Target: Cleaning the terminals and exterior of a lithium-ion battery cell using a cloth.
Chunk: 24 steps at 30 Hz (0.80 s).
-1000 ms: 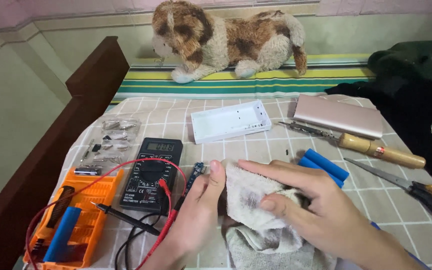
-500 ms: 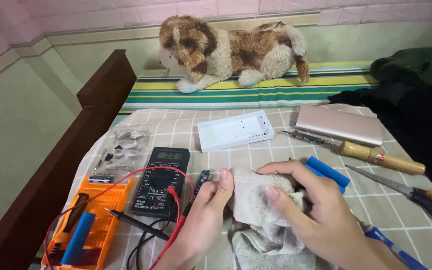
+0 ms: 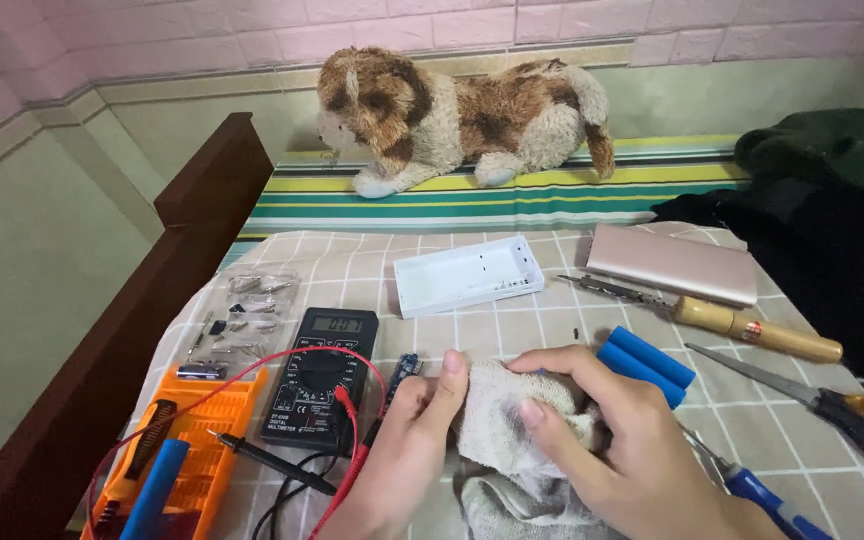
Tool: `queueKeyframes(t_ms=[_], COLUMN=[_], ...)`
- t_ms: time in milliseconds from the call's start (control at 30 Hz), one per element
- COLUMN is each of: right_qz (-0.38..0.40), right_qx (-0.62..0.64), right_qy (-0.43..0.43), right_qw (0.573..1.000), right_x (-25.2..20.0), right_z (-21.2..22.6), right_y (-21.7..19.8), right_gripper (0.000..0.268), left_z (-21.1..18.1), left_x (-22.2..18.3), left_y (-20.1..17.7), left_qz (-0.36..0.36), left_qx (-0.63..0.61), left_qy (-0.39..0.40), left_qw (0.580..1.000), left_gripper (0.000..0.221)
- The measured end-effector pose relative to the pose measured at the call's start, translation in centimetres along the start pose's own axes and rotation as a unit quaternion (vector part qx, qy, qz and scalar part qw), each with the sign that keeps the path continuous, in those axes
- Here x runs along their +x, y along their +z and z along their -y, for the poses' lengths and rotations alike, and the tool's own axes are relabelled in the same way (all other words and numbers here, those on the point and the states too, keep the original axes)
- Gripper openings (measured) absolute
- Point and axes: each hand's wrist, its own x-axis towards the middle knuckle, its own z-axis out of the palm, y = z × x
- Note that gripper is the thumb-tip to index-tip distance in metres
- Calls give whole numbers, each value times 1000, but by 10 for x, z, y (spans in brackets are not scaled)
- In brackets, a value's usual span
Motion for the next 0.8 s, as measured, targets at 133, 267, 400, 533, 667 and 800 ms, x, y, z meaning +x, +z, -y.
queueKeyframes(t_ms=[133, 267, 400, 533, 667, 800], right_qz=[-5, -18, -17, -32, -33, -9], right_qx=[-11, -12, -26, -22, -44, -33], right_qy=[6, -3, 3, -97, -113, -38], right_qw=[1000, 1000, 1000, 994, 992, 999], right_x=[-1, -6, -3, -2, -2, 1], right_z=[2, 2, 4, 4, 5, 7], right_y=[-1, 2, 2, 5, 2, -4], right_gripper=[33, 32, 36, 36, 41, 37], left_z=[-4, -5, -2, -9, -28, -14], left_x=[1, 1, 5, 2, -6, 2], left_y=[3, 1, 2, -2, 5, 6], left_qz=[-37, 6, 64, 58, 30, 54], left_qx=[49, -2, -59, -33, -127, -269], left_qy=[-47, 59, 131, 159, 17, -18], left_qw=[997, 998, 988, 985, 991, 961], left_gripper=[57, 39, 32, 33, 47, 41])
